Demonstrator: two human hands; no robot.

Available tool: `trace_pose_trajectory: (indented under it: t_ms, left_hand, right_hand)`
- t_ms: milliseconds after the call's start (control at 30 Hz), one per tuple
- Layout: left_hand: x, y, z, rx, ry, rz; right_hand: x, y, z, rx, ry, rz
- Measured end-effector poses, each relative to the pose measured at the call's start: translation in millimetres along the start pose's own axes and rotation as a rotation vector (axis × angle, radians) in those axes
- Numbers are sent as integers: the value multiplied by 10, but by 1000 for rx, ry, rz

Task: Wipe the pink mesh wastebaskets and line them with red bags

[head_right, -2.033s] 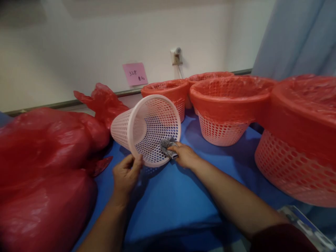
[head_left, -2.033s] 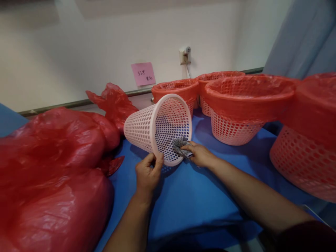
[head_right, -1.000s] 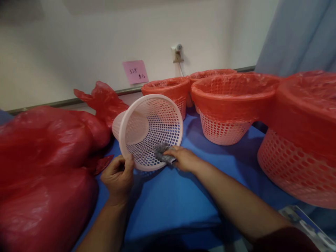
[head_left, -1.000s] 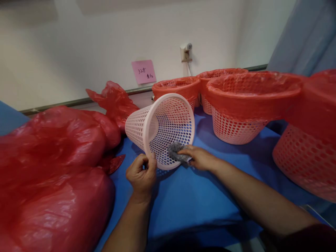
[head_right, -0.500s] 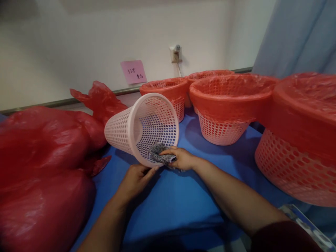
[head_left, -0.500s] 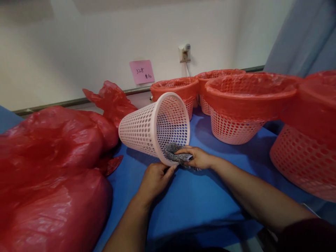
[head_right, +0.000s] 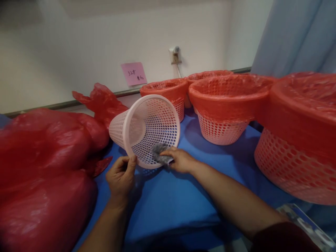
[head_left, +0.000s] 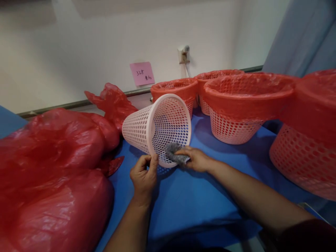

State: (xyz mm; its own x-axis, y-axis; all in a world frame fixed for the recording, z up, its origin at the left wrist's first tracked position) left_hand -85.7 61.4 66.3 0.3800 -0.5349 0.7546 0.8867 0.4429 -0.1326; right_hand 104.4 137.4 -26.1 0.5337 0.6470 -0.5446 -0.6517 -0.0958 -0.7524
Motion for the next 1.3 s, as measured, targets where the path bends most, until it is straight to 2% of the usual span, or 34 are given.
trace_pose_trajectory:
  t_ms: [100,167,233,300,367,400,467,600,633,700,767,867,933,1000,1067,1100,1200,1300]
  left_hand:
    - [-38,-101,21,85,-14,-27]
    - [-33,-156,25,134,-1,-23]
    - [-18,-195,18,177,9,-20]
    - [-13,-210,6,201,3,-31]
    - [-22,-178,1,172,-16,-45]
    - [-32,-132,2,124,-28,-43]
    - [-84,36,-4,-50,-63,-9]
    - [-325,504,-180,-563,-183,138]
    - [-374,583,-237,-660,-202,161]
    - [-402,661,-292,-753,-197,173]
    - [-327,642,-256,-714,-134,151]
    - [-110,493,-151,-533,11,128]
    - [26,368,-112,-400,92,129]
    - [116,252,-96,-278,137,131]
    - [152,169,-90,-189,144,121]
    - [152,147,-86,-164,137,110]
    - [115,128,-65,-142,99,59]
    - [58,23,-32,-39,63,11]
  right_hand:
    - [-369,109,-48,-76,-138,165]
    - [-407,128,-54,-106,-160,175]
    - [-225,98,-26,-103,-90,60]
    - [66,6,7,-51,38,-70]
    - [298,-88,20,7,142,-145]
    - [356,-106,22,17,162,-151]
    - [384,-90,24,9,165,-106]
    - [288,-12,28,-18,131,44]
    - [256,2,31,-25,117,67]
    - [172,36,36,-56,65,143]
    - [82,60,32,-92,-2,240]
    - [38,58,16,-111,-64,243]
    - [148,29,19,-83,-9,108]
    - [334,-51,28,-11,119,-53]
    - [460,-145,26,67,229,-150]
    - [457,-162,29,82,238,-158]
    - [184,-70,37,9,107,-62]
    - [-244,45,-21,-93,-72,202]
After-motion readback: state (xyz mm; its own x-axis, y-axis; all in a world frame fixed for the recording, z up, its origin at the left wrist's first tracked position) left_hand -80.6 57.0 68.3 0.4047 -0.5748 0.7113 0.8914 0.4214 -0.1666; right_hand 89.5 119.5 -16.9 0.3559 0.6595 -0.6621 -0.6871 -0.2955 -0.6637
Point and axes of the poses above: each hand's wrist, its own z-axis towards the middle knuckle, its own y-axis out of the palm, x = y × z, the point moved 9 cm from there along z, towards the middle knuckle, and after that the axes turned 12 degrees about -z, right-handed, at the moved point
